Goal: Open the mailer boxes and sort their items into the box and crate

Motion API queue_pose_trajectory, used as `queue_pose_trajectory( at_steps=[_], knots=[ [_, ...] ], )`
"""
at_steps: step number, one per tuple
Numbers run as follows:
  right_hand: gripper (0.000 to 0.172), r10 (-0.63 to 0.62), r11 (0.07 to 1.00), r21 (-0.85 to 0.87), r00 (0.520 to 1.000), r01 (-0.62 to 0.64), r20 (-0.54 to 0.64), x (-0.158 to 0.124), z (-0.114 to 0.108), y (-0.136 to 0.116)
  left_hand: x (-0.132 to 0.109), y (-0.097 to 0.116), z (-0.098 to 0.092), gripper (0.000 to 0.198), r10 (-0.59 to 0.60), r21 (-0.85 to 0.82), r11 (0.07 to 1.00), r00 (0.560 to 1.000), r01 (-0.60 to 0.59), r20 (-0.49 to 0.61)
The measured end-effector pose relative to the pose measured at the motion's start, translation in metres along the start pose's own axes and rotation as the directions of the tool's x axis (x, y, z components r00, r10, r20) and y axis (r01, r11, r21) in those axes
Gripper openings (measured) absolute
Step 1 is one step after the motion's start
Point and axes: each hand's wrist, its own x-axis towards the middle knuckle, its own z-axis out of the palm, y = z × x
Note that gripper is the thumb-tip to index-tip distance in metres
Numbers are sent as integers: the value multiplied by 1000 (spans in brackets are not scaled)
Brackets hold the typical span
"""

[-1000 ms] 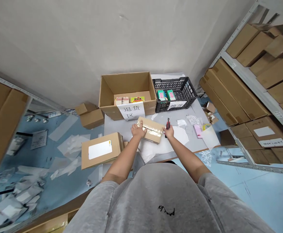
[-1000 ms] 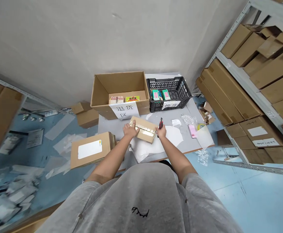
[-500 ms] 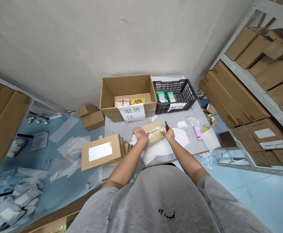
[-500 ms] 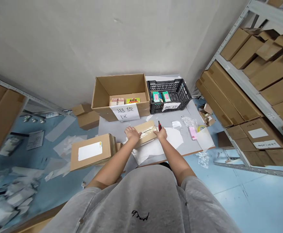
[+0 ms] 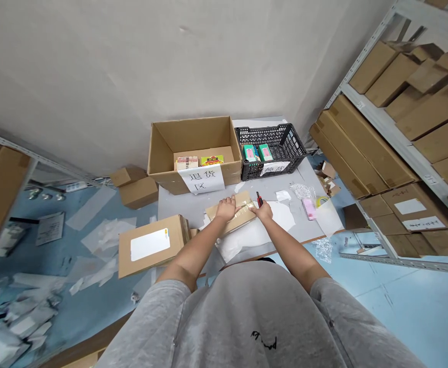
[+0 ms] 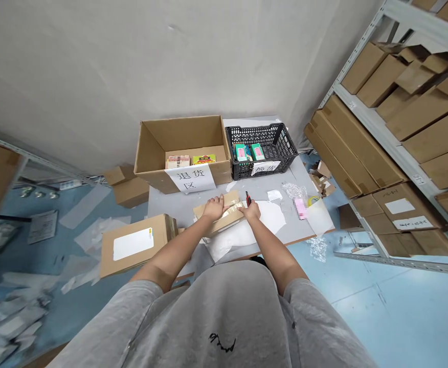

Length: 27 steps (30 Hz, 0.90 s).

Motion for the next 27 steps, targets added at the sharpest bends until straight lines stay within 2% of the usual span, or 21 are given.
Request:
queue_pose_trajectory(
  at_steps=[3, 5, 7, 8, 10, 12, 18, 21, 27],
  knots=[
    [58, -53, 999, -13, 996, 52, -67, -10, 4, 0, 3, 0, -4, 85, 13, 9, 1000, 999, -14, 45],
    [45, -45, 996, 69, 997, 49, -70, -18, 11, -2, 3, 2, -3, 82, 4, 22, 1000, 1000, -5, 31],
    [28, 21, 970, 241, 1000, -18, -7, -26, 19, -3, 2, 6, 0, 77, 28, 19, 999, 1000, -28, -5],
    [25, 59, 940, 332, 997, -71, 46, -29, 23, -4, 1, 9, 3, 75, 56, 9, 998, 998, -56, -23],
    [29, 105, 868, 468, 982, -167, 155, -32, 28, -4, 0, 15, 6, 75, 122, -17, 992, 991, -124, -57],
    [29, 107, 824, 529, 972, -205, 209, -34, 31, -1, 2, 21, 8, 78, 163, -40, 985, 983, -167, -86],
    [22, 93, 842, 505, 973, -190, 212, -32, 29, 1, 17, 32, 7, 68, 113, -75, 990, 991, -118, -66],
    [20, 109, 846, 491, 970, -205, 217, -30, 30, -3, 21, 33, 6, 64, 139, -46, 989, 990, -140, -41],
    [19, 117, 849, 484, 968, -213, 222, -25, 30, -6, 27, 26, 1, 70, 200, -38, 979, 980, -199, 21]
  ],
)
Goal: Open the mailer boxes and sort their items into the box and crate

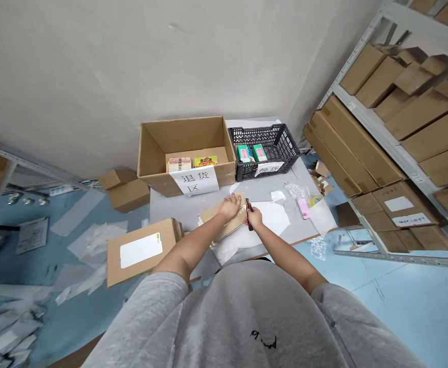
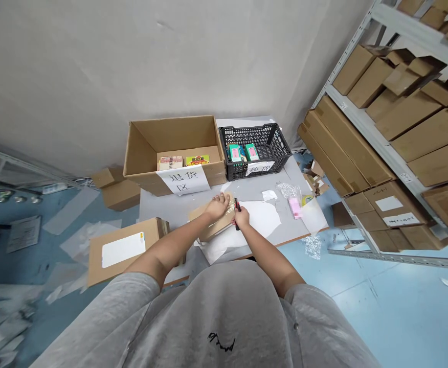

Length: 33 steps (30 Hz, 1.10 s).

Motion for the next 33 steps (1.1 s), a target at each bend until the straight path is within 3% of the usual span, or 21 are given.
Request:
queue_pose_trajectory(
  at_steps=[11, 20, 27, 33],
  knots=[
    [20, -29, 997, -68, 999, 28, -18, -4, 1, -8, 5, 0, -2, 68, -27, -48, 998, 1000, 27, 7],
    [29, 0, 994, -113, 1000, 0, 1, -8, -1, -11, 7, -3, -12, 61, -4, 23, 1000, 999, 3, 38],
    [22, -27, 991, -128, 1000, 26, -7, -2, 1, -14, 8, -13, -22, 45, -43, -45, 998, 999, 44, 15],
    [27, -40, 992, -120, 999, 36, -27, -4, -25, 7, -8, -11, -3, 66, 9, -4, 1000, 989, -10, -146]
  ],
)
